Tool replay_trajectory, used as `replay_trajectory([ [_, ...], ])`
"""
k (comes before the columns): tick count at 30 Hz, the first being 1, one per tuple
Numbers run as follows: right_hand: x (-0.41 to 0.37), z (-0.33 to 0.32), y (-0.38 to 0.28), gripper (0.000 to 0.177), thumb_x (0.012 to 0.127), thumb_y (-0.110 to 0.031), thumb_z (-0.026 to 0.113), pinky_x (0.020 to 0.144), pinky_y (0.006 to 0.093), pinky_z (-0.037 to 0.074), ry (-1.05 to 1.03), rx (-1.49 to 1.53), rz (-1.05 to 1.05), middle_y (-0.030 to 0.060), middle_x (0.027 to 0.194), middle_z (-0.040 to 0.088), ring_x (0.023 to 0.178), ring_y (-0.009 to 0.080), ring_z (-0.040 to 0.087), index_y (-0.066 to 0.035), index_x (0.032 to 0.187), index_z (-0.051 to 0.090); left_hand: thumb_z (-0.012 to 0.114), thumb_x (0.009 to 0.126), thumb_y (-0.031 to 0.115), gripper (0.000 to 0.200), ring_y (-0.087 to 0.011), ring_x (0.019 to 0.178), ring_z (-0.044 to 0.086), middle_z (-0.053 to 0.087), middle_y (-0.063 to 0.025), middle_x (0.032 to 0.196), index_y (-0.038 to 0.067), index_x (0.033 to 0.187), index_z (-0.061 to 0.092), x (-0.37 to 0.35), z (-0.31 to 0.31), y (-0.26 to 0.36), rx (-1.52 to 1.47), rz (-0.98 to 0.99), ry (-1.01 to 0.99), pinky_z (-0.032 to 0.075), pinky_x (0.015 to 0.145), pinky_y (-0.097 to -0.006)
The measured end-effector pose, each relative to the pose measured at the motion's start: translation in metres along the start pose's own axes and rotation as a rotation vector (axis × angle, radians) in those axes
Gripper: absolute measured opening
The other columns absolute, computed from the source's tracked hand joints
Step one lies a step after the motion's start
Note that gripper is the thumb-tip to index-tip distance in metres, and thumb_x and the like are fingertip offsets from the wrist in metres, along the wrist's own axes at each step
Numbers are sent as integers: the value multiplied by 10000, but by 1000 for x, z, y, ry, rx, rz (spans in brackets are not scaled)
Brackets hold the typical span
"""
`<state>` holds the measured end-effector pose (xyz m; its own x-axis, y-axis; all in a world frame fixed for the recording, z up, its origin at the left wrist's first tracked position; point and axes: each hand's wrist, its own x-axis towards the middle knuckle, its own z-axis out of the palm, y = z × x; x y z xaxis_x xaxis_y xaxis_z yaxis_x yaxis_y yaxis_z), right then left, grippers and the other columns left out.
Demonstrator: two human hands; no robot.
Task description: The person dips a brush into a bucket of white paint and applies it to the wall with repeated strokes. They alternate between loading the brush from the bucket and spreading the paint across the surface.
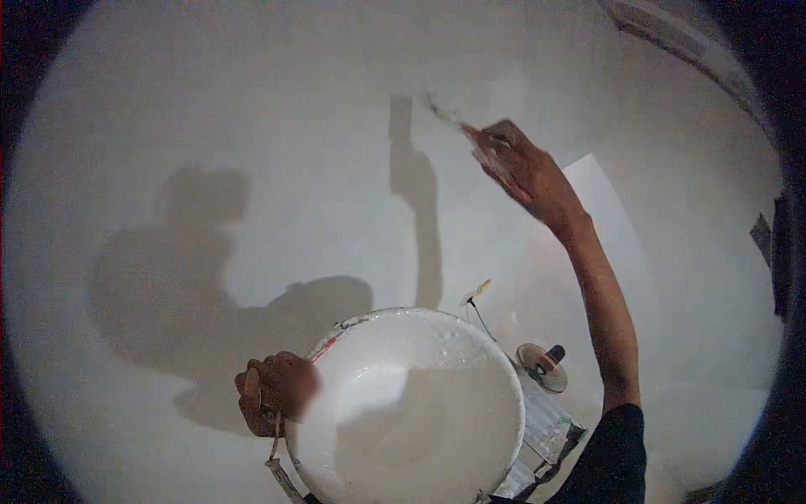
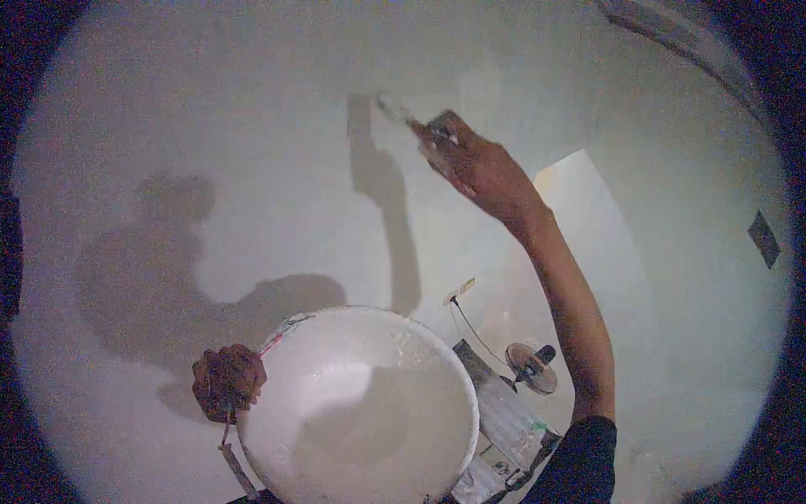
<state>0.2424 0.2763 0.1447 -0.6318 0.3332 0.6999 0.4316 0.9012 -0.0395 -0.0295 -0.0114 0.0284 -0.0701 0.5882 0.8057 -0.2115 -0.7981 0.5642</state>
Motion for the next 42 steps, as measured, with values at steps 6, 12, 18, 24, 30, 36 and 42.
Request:
replay_trajectory([
  [6,-7,45,27,440,906,-103,487,1072,359,384,-391,140,130,107,1286,517,1183,291,514,-116,1344,453,328,986,374,517,-178,361,440,515,-56,462,107,580,506,6,-9,-7,-43,-14,-35,403,392,-308],
  [12,-25,37,25,393,972,-240,434,937,431,476,-552,269,-102,167,1215,557,1033,356,586,-64,1321,469,330,985,374,513,-179,360,442,518,-56,462,107,585,508,15,-19,-12,-73,-12,-60,404,392,-307],
  [18,49,3,45,450,951,-421,502,892,380,494,-166,183,-70,124,1086,592,1004,267,599,-28,1159,566,331,985,374,510,-179,359,445,520,-56,463,107,589,510,18,-17,-16,-85,-20,-78,404,392,-306],
  [24,66,-20,34,340,969,-317,500,935,375,479,195,115,-233,116,1097,593,1034,275,592,-28,1135,568,333,984,374,506,-179,358,447,523,-56,463,106,594,512,20,-17,-17,-93,-36,-88,405,393,-305],
  [30,2,38,23,473,925,-336,496,1049,414,418,-427,122,-56,124,1346,508,1251,297,480,-141,1354,470,334,984,374,503,-179,357,449,525,-56,464,106,598,515,28,-23,-17,-115,-37,-100,405,393,-304],
  [36,28,29,29,332,973,-273,477,969,411,478,-321,147,-219,136,1145,586,1053,312,581,-83,1236,550,336,983,373,499,-179,357,452,528,-56,464,106,603,517,30,-27,-19,-132,-36,-112,406,394,-303],
  [42,91,-29,34,270,942,-242,553,908,360,497,311,53,-327,118,1065,603,1002,283,604,-25,1102,576,337,982,373,495,-179,356,454,530,-56,464,105,608,519,29,-27,-21,-139,-41,-126,406,394,-302],
])
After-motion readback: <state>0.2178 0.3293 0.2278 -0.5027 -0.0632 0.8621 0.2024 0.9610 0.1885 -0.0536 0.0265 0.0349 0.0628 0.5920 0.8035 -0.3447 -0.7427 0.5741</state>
